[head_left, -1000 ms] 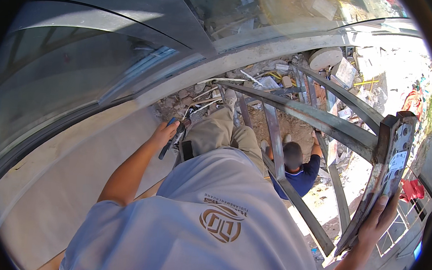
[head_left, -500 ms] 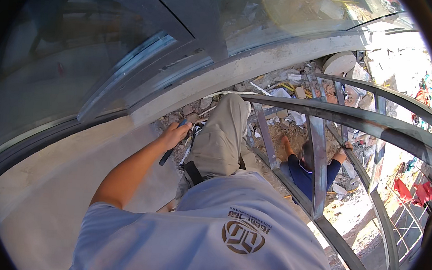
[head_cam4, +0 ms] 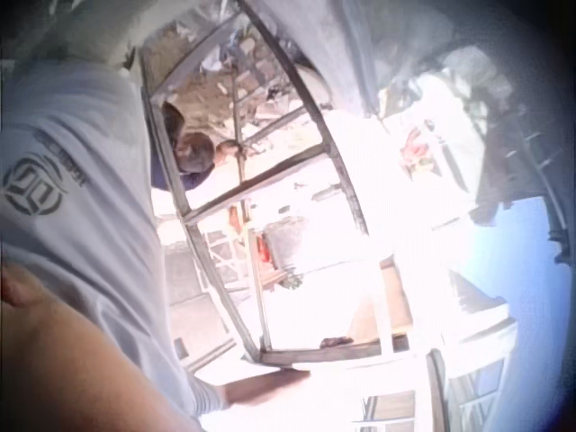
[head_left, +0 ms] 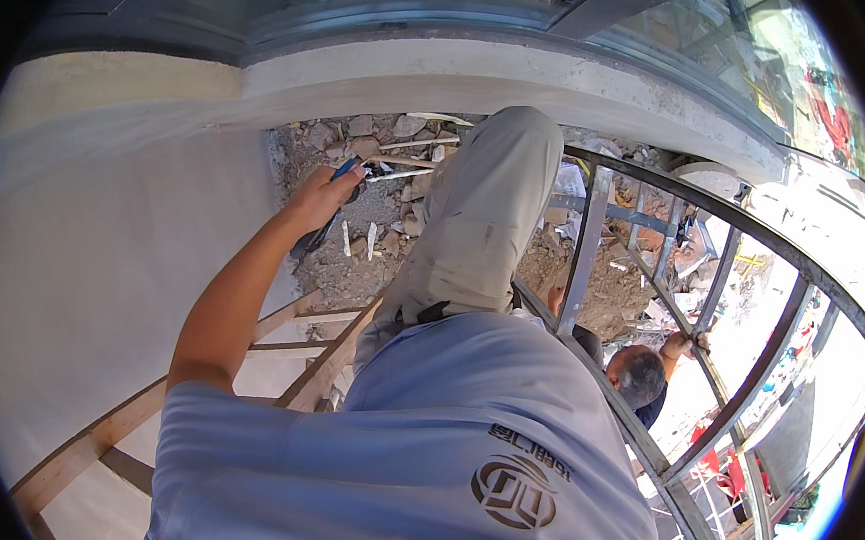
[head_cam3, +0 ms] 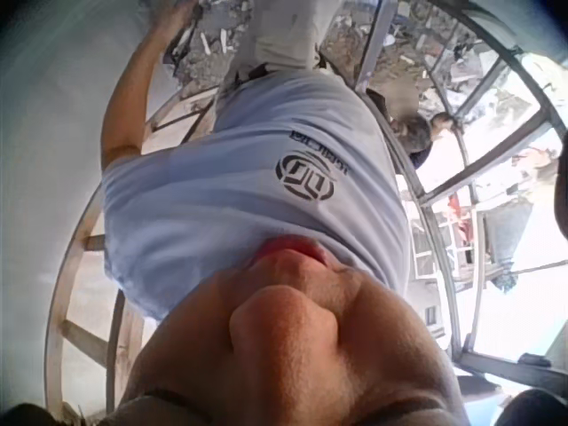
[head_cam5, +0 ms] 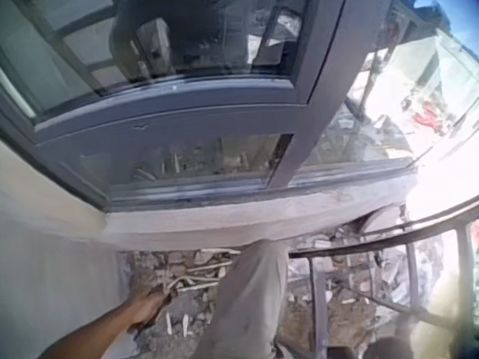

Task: The person applies sealant to the perimeter of a window frame using a red caulking gun. They insert a white foam backer rod into the gap before applying the sealant bead. The person smooths the sealant with their finger and later uses a utility knife to trim excess material.

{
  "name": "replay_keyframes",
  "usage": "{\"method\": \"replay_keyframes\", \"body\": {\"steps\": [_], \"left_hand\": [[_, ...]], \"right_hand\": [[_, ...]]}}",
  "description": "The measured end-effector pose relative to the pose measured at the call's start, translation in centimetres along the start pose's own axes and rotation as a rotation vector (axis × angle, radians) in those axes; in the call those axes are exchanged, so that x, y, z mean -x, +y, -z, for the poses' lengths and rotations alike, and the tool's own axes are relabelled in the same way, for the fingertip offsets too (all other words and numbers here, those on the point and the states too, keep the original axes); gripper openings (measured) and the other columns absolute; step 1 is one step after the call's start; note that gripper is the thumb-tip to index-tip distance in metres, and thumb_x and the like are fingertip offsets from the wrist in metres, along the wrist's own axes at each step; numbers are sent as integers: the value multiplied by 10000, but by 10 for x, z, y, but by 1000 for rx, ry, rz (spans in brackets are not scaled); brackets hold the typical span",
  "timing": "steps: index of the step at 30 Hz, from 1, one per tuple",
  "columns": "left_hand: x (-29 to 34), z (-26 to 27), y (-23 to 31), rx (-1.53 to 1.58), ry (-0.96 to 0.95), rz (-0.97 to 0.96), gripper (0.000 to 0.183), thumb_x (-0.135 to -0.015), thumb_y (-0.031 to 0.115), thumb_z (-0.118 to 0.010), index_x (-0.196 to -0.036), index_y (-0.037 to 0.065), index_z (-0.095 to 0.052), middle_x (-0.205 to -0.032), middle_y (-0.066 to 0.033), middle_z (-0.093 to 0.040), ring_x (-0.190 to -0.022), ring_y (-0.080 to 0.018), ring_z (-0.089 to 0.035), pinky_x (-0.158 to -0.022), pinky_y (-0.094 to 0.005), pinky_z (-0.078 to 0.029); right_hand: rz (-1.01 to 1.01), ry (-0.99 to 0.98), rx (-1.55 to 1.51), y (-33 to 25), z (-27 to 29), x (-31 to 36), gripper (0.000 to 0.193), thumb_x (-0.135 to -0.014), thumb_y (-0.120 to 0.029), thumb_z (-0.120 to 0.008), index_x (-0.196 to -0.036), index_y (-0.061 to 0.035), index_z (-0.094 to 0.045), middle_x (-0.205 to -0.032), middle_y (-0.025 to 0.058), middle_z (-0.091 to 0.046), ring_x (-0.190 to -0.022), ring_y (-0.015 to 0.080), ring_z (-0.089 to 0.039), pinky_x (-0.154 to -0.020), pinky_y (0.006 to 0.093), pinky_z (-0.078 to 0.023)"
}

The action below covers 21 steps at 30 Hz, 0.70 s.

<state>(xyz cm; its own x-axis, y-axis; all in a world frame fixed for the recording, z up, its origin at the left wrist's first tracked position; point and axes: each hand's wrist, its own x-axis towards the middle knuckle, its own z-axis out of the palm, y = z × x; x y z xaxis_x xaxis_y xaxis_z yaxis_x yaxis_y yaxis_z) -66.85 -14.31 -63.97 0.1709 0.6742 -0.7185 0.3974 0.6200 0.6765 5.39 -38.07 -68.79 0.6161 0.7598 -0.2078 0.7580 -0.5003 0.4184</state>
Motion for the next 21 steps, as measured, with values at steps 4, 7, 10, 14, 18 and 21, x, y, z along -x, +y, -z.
{"method": "replay_keyframes", "body": {"steps": [4, 7, 10, 14, 18, 21], "left_hand": [[-10, 24, -23, 169, 12, 71, 546, -1044, 464, -529, -627, 139, -391, -564, 55, -322, -521, -84, -264, -517, -332, -215], [-15, 34, -32, 182, 39, 58, 551, -1055, 424, -516, -601, 176, -326, -526, 57, -270, -470, -97, -215, -494, -332, -175], [-22, 47, -41, 137, 16, 95, 568, -1056, 421, -510, -586, 172, -310, -521, 51, -269, -469, -101, -210, -495, -332, -173], [-33, 63, -64, 149, -32, 108, 581, -1053, 422, -512, -576, 175, -292, -516, 50, -266, -466, -100, -213, -499, -330, -173], [-31, 80, -86, 132, -65, 94, 588, -1050, 434, -520, -578, 179, -279, -520, 50, -259, -472, -96, -218, -497, -326, -174], [-27, 94, -102, 140, -87, 106, 563, -1052, 433, -514, -603, 174, -293, -520, 49, -272, -469, -94, -235, -490, -319, -194]], "right_hand": [[76, -60, 216, 21, -25, 9, 189, -1015, -84, -442, -1117, 26, -556, -1078, 185, -600, -1043, 252, -583, -1011, 412, -465], [118, -94, 352, 31, -52, 24, 156, -1004, -46, -453, -1072, 24, -575, -1034, 180, -612, -1009, 247, -593, -1002, 413, -469], [211, -126, 517, 38, -104, 49, 136, -993, -8, -465, -1026, 23, -594, -990, 174, -623, -975, 242, -603, -993, 415, -473], [506, -116, 966, 53, -222, 132, 141, -978, 43, -480, -964, 21, -619, -931, 167, -638, -930, 236, -616, -981, 418, -478], [843, 65, 1407, 77, -322, 231, 176, -963, 94, -496, -903, 19, -644, -872, 160, -653, -884, 230, -629, -969, 420, -483], [922, 426, 1377, 112, -338, 269, 256, -918, 126, -557, -716, -30, -566, -668, 96, -550, -749, 202, -561, -948, 409, -472]]}}
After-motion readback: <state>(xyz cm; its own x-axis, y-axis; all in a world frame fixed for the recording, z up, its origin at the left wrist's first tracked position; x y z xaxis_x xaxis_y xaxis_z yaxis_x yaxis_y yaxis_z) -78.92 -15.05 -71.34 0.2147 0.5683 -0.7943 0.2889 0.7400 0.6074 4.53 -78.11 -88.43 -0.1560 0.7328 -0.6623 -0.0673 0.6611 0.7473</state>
